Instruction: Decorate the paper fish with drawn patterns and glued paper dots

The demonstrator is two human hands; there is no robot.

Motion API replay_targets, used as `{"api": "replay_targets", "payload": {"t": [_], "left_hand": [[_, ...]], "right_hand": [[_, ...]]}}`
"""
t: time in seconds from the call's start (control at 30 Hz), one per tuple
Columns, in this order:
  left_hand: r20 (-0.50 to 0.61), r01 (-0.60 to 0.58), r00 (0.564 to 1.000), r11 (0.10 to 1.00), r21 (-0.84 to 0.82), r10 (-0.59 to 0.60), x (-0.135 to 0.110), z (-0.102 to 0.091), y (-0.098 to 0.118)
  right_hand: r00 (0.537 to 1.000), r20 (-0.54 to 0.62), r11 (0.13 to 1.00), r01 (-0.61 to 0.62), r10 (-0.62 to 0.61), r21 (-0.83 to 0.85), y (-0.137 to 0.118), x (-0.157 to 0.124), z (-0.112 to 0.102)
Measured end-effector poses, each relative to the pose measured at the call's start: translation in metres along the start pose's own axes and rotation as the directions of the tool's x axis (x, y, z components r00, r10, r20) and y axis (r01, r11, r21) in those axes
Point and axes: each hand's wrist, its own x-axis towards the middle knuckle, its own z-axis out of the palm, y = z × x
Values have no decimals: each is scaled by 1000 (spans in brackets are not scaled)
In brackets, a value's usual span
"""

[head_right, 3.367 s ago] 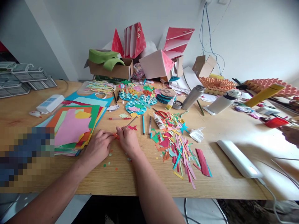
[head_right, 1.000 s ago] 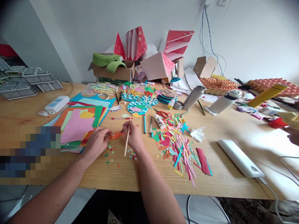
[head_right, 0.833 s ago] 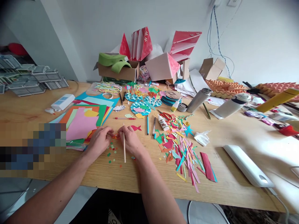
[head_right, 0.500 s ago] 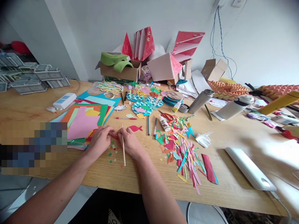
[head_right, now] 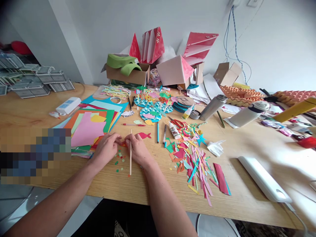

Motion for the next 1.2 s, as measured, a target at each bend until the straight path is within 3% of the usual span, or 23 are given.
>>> {"api": "replay_targets", "payload": {"t": [0.13,0.33,0.57,0.8,0.93,1.07,1.2], "left_hand": [[-7,-6,1000,1000,3,6,0,0,0],[21,0,1000,1000,-3,1,-1,-3,2],[16,-32,999,999,-15,32,-2,-2,1],[-16,-85,996,996,30,86,1,0,-2],[-30,-106,994,994,35,107,1,1,-1],[-43,-133,990,989,61,136,0,1,-1],[-56,-170,983,981,88,176,1,3,-2]], "right_hand": [[1000,3,1000,2,-2,-13,0,0,0],[989,-146,993,14,3,115,0,0,-1],[912,-386,914,30,141,404,4,3,-9],[861,-470,865,75,194,495,-4,4,-31],[867,-450,839,73,214,539,-12,2,-44],[860,-468,851,79,205,519,-17,-12,-55],[826,-510,923,-30,239,384,-7,-45,-60]]}}
